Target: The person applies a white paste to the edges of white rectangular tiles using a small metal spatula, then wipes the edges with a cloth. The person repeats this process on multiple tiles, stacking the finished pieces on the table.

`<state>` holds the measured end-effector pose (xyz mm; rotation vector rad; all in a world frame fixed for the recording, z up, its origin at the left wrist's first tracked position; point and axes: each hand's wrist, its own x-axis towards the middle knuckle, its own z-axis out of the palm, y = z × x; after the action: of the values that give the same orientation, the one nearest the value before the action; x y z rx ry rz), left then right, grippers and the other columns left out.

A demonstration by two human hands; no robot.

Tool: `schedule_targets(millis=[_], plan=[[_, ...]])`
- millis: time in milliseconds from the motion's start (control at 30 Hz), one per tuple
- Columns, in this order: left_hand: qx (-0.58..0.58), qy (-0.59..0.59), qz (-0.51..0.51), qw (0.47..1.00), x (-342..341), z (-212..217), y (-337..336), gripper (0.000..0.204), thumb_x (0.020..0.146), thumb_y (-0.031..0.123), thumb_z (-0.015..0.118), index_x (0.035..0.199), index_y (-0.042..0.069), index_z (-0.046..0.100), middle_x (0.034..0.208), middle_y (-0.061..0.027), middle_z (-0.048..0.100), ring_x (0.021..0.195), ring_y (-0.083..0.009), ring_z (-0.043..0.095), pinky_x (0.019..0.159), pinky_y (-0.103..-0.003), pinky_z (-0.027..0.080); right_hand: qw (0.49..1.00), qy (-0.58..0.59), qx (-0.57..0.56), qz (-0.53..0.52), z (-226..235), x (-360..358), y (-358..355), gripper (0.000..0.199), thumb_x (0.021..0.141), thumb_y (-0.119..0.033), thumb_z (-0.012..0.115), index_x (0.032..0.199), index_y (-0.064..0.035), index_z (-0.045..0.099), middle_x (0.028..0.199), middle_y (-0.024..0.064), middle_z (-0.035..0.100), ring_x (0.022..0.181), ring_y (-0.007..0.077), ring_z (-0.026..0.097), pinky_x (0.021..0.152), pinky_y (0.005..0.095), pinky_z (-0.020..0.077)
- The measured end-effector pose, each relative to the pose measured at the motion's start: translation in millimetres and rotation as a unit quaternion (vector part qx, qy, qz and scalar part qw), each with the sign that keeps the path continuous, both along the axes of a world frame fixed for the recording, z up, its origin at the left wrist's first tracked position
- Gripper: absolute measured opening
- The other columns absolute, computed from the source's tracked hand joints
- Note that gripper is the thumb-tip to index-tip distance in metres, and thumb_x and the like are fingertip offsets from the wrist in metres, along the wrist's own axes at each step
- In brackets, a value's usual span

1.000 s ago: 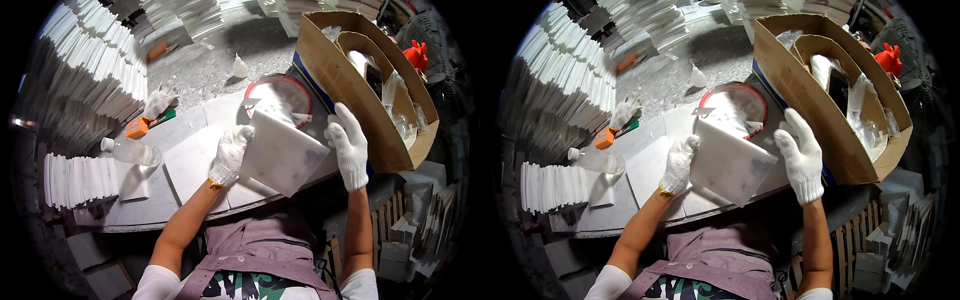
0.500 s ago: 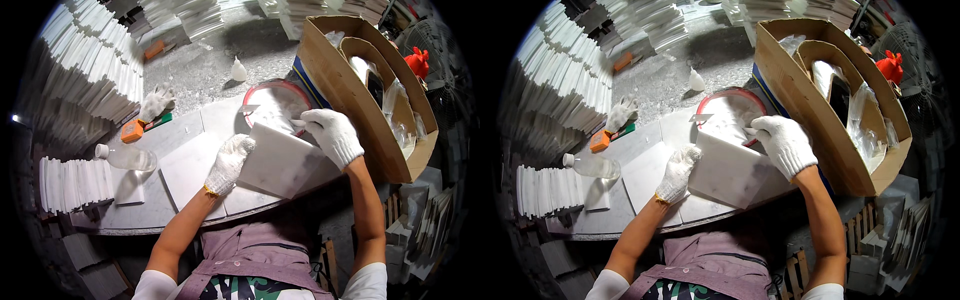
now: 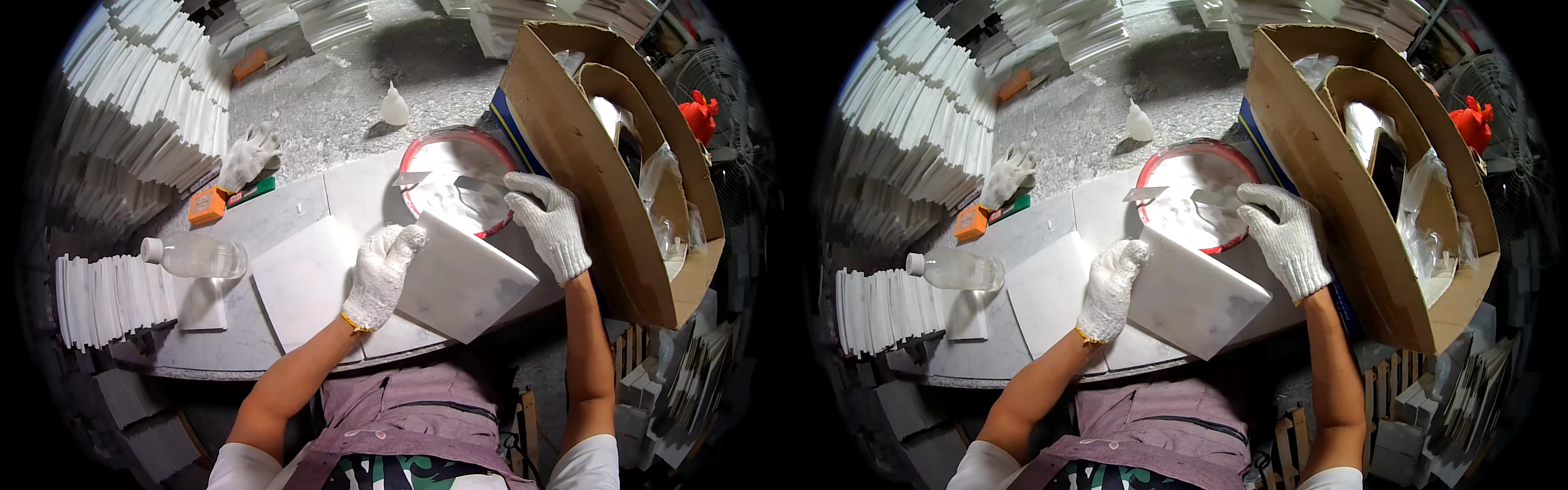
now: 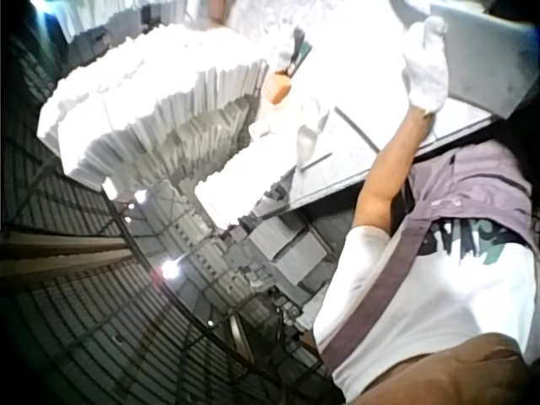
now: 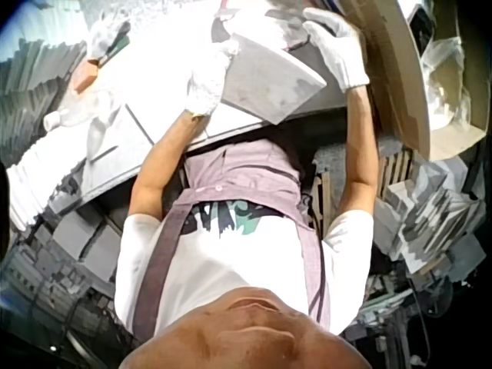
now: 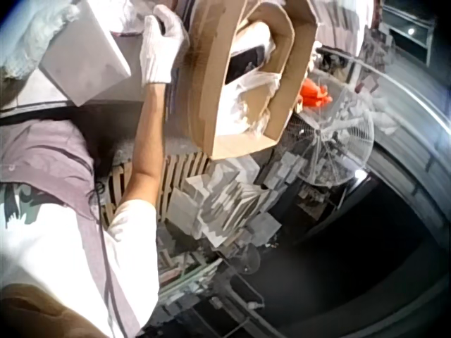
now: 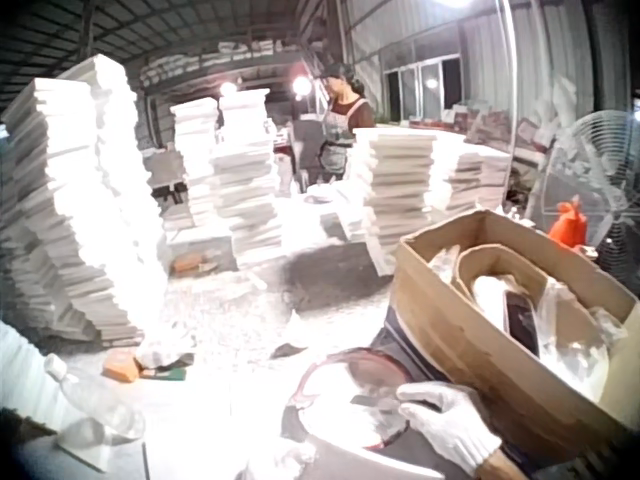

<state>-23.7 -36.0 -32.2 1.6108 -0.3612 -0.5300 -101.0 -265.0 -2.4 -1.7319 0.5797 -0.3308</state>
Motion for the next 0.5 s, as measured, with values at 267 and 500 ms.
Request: schedule_targets(millis=[267, 500], plan=[[0.027, 0.005, -0.007, 1.000, 1, 2, 0, 0.033, 0.100, 0.031, 0.055, 0.094, 0.000, 0.063, 0.083, 0.0019, 0.057, 0.079, -0.0067, 0.047, 0.074, -0.023, 0.042, 0.999, 0.046, 0.014, -0.001, -1, 4, 1, 0.025, 0.086, -0.007, 0.068, 0.109, 0.0015, 0.069, 0.092, 0.0071, 0.070, 0.067, 0.0097, 0.060, 0.061, 0.0220, 0.0487], [-0.010, 0.015, 0.013, 1.000, 1, 0, -2, 0.040, 0.099, 0.036, 0.057, 0.078, 0.003, 0.057, 0.071, 0.0057, 0.043, 0.069, -0.0053, 0.036, 0.062, -0.023, 0.035, 0.983, 0.024, 0.177, -0.038, 21, -18, 1, 0.035, 0.085, -0.014, 0.070, 0.116, 0.0020, 0.065, 0.080, 0.0050, 0.066, 0.057, 0.0066, 0.053, 0.052, 0.0199, 0.0410]])
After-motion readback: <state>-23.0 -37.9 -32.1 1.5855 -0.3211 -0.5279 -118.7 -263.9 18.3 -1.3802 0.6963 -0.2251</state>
